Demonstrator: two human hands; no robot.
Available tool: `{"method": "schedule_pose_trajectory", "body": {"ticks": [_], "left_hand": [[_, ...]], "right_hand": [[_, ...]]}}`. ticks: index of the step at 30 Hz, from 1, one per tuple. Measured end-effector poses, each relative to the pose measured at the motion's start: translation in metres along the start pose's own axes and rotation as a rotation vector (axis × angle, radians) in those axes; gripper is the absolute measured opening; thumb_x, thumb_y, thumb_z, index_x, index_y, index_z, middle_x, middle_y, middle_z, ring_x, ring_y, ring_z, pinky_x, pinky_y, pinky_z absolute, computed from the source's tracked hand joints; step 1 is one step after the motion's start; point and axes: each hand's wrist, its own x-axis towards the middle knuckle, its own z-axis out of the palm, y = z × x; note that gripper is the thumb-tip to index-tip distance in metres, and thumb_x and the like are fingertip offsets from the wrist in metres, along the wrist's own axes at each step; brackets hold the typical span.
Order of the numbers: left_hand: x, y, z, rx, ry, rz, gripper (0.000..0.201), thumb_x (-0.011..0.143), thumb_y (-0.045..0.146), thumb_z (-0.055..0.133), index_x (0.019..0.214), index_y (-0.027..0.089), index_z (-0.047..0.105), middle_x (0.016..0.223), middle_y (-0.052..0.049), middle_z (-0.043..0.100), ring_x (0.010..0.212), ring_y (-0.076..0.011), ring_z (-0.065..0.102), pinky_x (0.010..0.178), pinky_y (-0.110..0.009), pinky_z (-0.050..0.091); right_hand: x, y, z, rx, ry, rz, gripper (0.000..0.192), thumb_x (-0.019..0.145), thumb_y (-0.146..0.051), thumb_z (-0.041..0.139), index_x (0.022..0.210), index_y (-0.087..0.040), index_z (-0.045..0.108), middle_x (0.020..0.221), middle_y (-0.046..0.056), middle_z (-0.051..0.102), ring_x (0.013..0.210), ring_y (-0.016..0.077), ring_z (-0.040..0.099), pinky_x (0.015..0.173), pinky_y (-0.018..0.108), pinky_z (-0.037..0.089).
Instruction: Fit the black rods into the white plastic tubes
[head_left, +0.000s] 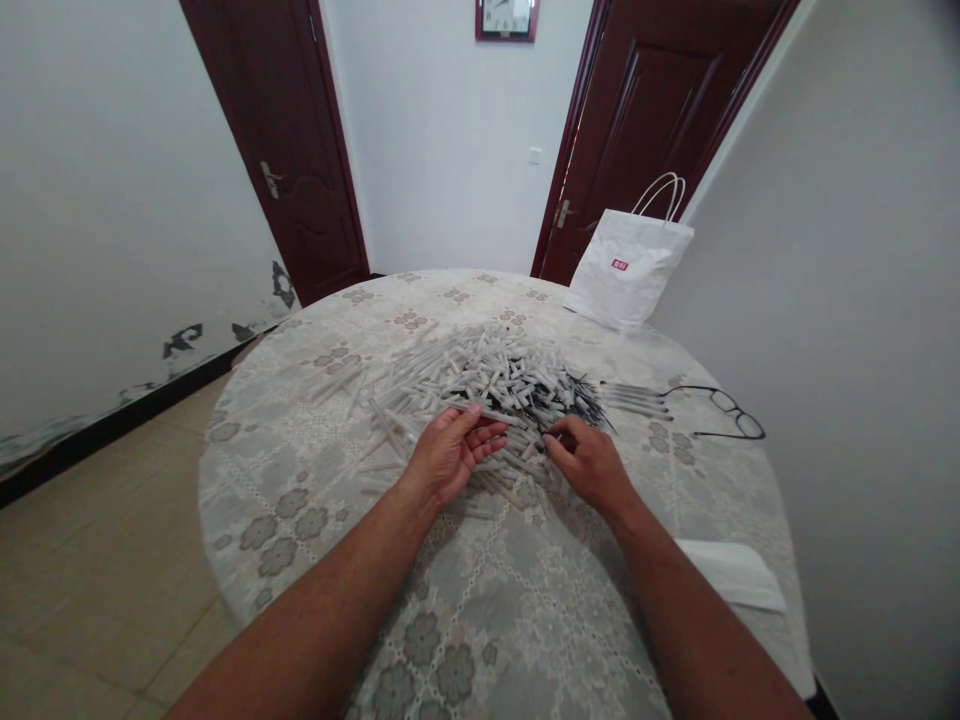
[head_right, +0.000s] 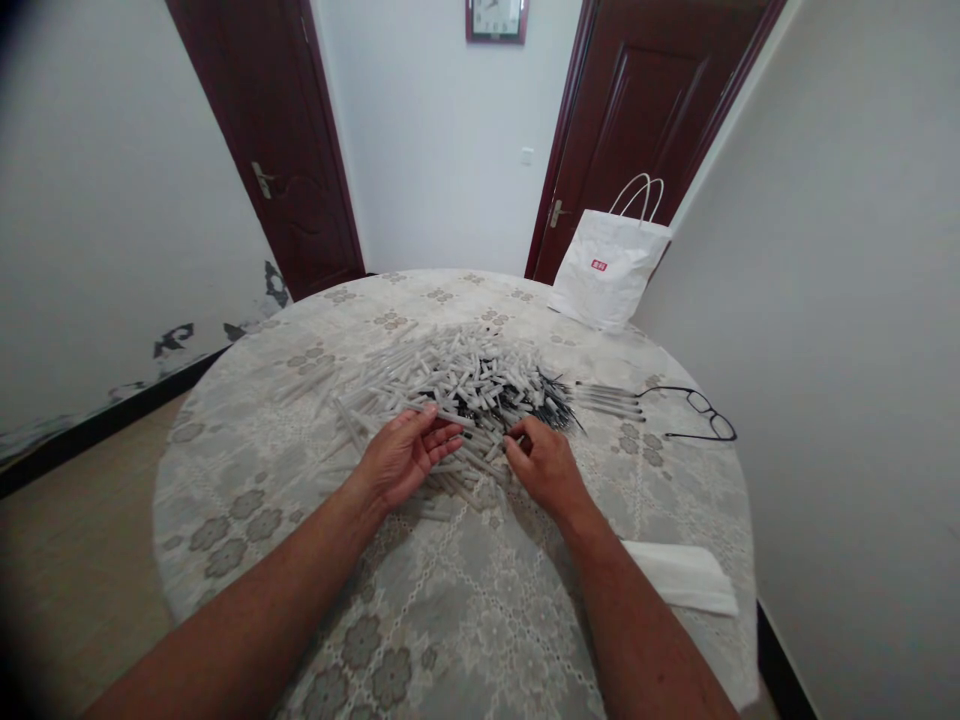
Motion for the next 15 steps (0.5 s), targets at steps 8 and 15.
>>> {"method": "schedule_pose_trajectory", "body": {"ticks": [8, 15], "left_hand": [[0.001, -0.003, -0.001, 0.044, -0.012, 0.001, 0.020, 0.084, 0.021, 0.076, 0.090, 0.015, 0.058, 0.089, -0.005, 0.073, 0.085, -0.0211, 0.076, 0.077, -0.036, 0.063], [0.000, -0.004, 0.000, 0.058, -0.026, 0.014, 0.023, 0.082, 0.024, 0.078, 0.090, 0.015, 0.058, 0.090, -0.006, 0.074, 0.086, -0.0213, 0.076, 0.078, -0.035, 0.063]], "right_hand": [[-0.003, -0.013, 0.008, 0.773, 0.018, 0.195, 0.027, 0.088, -0.041, 0.068, 0.105, -0.020, 0.067, 0.094, 0.006, 0.074, 0.060, 0.0136, 0.063, 0.049, 0.024, 0.048], [-0.003, -0.019, 0.010, 0.780, 0.078, 0.206, 0.026, 0.084, -0.038, 0.075, 0.099, -0.019, 0.067, 0.060, -0.003, 0.064, 0.048, 0.0110, 0.056, 0.044, 0.021, 0.045]]}}
